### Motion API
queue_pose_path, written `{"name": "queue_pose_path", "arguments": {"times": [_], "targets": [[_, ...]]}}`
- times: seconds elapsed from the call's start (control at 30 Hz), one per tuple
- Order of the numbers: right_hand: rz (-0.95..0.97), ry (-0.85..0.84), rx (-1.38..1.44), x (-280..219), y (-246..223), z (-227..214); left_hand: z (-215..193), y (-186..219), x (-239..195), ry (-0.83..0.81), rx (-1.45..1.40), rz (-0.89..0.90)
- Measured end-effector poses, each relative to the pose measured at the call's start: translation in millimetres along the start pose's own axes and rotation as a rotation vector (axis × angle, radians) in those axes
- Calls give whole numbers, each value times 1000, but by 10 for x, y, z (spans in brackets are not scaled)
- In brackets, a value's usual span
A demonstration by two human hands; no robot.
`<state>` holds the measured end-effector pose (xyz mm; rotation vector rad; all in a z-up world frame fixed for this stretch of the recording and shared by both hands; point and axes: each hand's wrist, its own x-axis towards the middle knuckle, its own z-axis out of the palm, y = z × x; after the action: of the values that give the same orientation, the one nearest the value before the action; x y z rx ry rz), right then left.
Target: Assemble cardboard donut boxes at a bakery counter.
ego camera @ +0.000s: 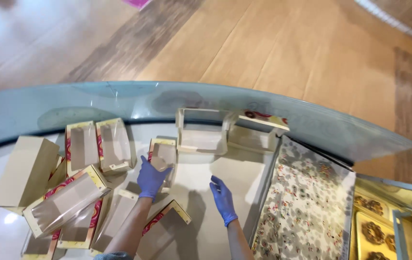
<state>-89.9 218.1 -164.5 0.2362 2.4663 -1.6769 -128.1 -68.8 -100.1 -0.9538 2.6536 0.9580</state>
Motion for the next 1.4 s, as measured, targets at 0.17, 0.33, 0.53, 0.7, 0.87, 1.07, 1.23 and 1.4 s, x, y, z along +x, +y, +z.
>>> {"name": "queue_pose_path", "arguments": {"times": [0.17, 0.33, 0.53, 0.7, 0.87, 1.07, 1.23, 1.4], "targets": [[-5, -13, 63, -443, -352, -92, -43, -179, -72, 427, -53, 237], [-254, -144, 218, -1042, -1069, -208, -410, 417, -1445, 312, -355, 414], [-345, -69, 368, -1315, -1151, -445, 20, 149, -1797, -73, -742, 576], [-321, -256, 377, -1514, -1008, -760, -49, -6, -1832, -680, -1135, 361], [-723, 110, -92, -1692, -959, -721, 24, 38, -2071, -384, -904, 495], [-634, 8, -124, -1884, -1234, -677, -85, 68, -2336, -374, -905, 513], [-803, -12, -157, -1910, -1357, -659, -141, 66, -2547, -267, -697, 561], [-645, -221, 121, -1434, -908, -1026, -227, -18, -2381, -264, -647, 498]]}}
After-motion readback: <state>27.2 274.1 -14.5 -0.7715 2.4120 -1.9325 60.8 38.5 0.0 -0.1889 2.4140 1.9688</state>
